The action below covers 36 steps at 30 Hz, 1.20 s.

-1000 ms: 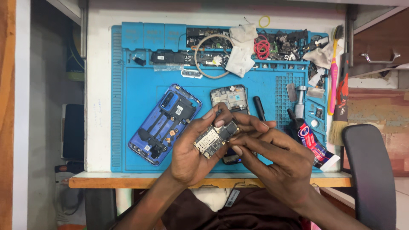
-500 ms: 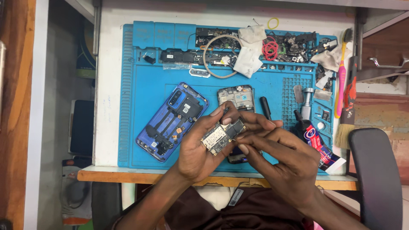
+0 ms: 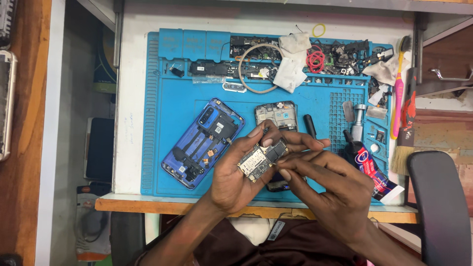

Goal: The person holds a small circuit board and uses a metal spudger to carefully pry and remove a black component from it. They then use the spudger to scrape the surface of the board.

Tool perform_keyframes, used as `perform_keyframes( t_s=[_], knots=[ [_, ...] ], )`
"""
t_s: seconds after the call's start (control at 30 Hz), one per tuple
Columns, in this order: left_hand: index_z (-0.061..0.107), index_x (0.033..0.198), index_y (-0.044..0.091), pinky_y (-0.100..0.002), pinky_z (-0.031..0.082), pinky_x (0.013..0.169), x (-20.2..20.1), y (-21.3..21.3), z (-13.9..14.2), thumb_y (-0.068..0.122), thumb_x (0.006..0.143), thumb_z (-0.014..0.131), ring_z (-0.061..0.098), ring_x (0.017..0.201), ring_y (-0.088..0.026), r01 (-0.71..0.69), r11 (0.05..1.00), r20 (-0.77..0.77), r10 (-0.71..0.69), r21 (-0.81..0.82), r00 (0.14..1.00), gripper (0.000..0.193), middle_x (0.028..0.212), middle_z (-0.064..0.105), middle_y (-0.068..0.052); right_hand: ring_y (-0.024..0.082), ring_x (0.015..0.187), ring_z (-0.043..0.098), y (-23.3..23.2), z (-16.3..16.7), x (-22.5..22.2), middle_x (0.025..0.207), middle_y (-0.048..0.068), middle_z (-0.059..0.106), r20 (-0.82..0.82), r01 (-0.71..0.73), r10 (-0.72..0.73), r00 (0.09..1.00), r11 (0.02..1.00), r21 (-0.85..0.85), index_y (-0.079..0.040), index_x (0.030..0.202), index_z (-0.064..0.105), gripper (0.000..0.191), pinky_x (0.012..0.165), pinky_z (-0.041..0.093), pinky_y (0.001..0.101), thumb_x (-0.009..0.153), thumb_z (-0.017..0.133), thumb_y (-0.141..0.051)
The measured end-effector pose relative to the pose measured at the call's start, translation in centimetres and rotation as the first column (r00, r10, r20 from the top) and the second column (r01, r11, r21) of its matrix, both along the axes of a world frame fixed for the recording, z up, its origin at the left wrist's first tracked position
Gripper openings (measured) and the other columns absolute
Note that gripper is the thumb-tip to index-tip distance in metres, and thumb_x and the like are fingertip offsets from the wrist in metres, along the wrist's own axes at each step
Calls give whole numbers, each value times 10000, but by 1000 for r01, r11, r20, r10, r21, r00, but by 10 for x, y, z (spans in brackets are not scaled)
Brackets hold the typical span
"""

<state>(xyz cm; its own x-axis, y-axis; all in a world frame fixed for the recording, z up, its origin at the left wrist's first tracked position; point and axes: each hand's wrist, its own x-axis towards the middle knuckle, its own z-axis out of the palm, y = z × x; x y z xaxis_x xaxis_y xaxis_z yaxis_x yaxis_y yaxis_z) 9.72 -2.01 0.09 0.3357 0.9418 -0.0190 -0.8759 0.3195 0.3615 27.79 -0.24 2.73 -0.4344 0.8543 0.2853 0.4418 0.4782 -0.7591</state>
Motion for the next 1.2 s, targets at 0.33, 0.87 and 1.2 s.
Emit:
perform_keyframes(
  t_s=[0.33, 0.87, 1.2],
  knots=[
    [538, 1209, 41, -533, 396, 1284, 1, 1, -1, 393, 1173, 219, 416, 1532, -420, 13, 1000, 2, -13, -6, 1000, 476, 1388, 576, -237, 113, 811, 736, 0, 1, -1, 894, 55, 753, -2, -8, 8, 1000, 1000, -5, -27, 1098, 769, 295, 661, 566, 220, 808, 828, -24],
    [516, 1186, 45, -547, 384, 1285, 1, 1, 0, 364, 1176, 191, 387, 1535, -436, 8, 1000, 16, -8, -1, 1000, 455, 1449, 514, -297, 107, 786, 735, -3, 4, -4, 861, 52, 743, 24, 21, -21, 999, 1000, 13, -37, 1068, 783, 272, 665, 573, 229, 804, 848, -28],
    [475, 1145, 49, -565, 386, 1272, 2, -1, -2, 344, 1194, 204, 404, 1535, -462, 0, 1000, 36, 1, -15, 999, 404, 1429, 540, -271, 120, 828, 744, -4, 3, -4, 869, 44, 720, 13, -1, 0, 1000, 999, 53, -31, 1076, 777, 273, 742, 610, 240, 812, 841, -15]
  ],
)
